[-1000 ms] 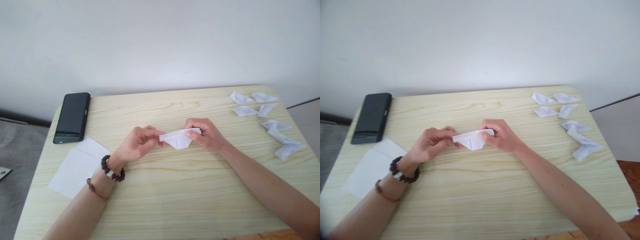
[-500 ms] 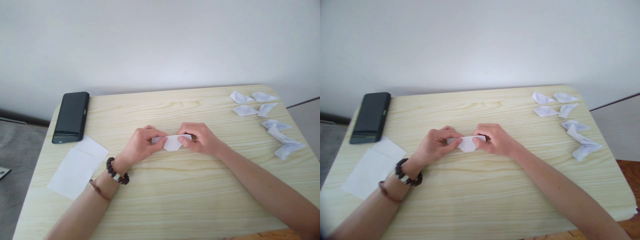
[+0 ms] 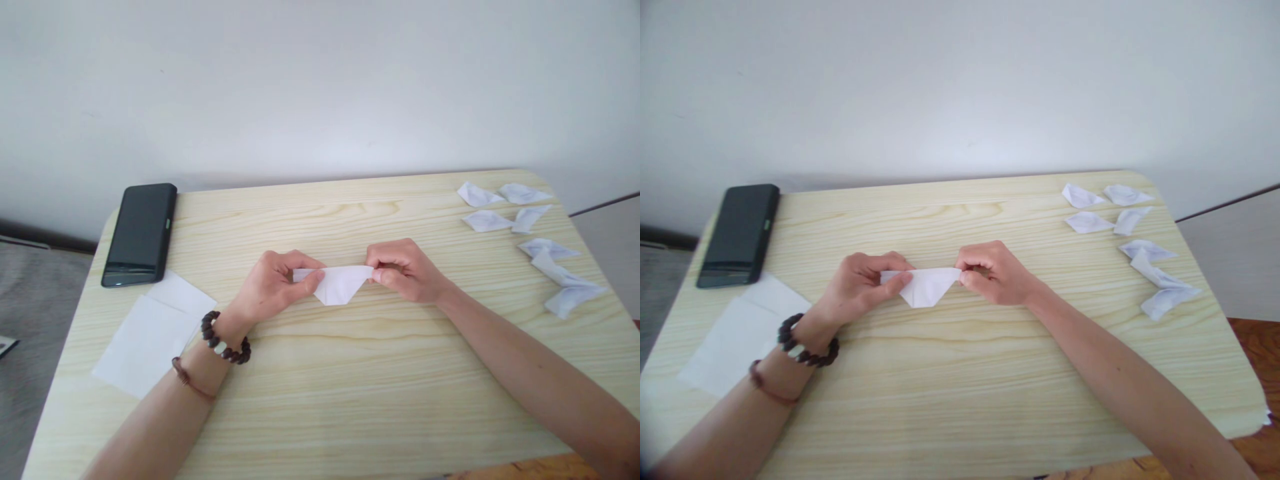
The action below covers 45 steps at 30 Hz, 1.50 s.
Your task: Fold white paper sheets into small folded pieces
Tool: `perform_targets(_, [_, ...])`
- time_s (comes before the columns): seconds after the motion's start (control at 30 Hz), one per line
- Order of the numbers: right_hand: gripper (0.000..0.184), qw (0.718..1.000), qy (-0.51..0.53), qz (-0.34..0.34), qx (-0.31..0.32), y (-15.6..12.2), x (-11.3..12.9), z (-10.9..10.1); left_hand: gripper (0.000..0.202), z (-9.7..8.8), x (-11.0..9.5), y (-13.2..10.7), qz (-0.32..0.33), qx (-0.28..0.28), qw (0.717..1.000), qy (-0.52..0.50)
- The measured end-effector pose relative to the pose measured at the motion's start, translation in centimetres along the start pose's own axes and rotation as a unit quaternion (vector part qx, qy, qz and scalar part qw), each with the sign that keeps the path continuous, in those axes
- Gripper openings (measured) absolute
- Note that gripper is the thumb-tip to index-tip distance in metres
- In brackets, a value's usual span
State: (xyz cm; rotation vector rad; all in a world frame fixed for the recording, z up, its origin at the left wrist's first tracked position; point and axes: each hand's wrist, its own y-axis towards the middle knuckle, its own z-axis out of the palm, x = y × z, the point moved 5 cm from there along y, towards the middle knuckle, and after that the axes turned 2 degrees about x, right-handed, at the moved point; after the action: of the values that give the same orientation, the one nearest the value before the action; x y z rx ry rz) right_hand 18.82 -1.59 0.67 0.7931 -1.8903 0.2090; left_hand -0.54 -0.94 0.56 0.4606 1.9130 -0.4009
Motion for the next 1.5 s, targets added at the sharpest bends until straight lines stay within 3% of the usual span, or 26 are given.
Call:
perform_targets(0.17, [0.012, 1.0, 0.022, -0.003, -0.021, 0.0, 0.5, 0.1, 0.019, 0.0, -0.1, -0.1, 0.002, -0.014, 1.0, 0.018])
perform_targets(0.33, [0.013, 0.997, -0.059, -0.008, -0.05, 0.2, 0.6, 0.6, 0.017, 0.4, -0.1, 0.0, 0.005, -0.022, 0.999, 0.033])
perform_targets(0.43, [0.008, 0.988, -0.107, -0.031, -0.104, 0.1, 0.6, 0.3, 0.013, 0.2, -0.3, 0.0, 0.057, -0.062, 0.995, 0.055])
perform_targets(0.53, [0.004, 0.975, -0.139, -0.086, -0.153, -0.1, 1.0, 0.1, 0.007, -0.3, -1.0, -0.3, 0.158, -0.126, 0.973, 0.111])
perform_targets(0.63, [0.012, 0.96, -0.189, -0.13, -0.163, -0.4, 1.2, 0.3, 0.009, -0.5, -1.4, -0.6, 0.214, -0.158, 0.945, 0.192])
perform_targets(0.83, [0.012, 0.921, -0.335, -0.134, -0.143, -0.4, 1.0, 0.8, 0.01, 0.0, -1.7, -0.9, 0.289, -0.12, 0.877, 0.365])
perform_targets(0.97, [0.009, 0.918, -0.367, -0.092, -0.121, -0.1, 0.8, 0.9, 0.011, 0.3, -1.2, -0.7, 0.27, -0.093, 0.865, 0.412])
perform_targets(1.5, [0.016, 0.928, -0.346, 0.017, -0.138, 0.0, -0.4, 0.4, 0.017, -0.2, -0.3, -0.4, 0.183, -0.104, 0.905, 0.37])
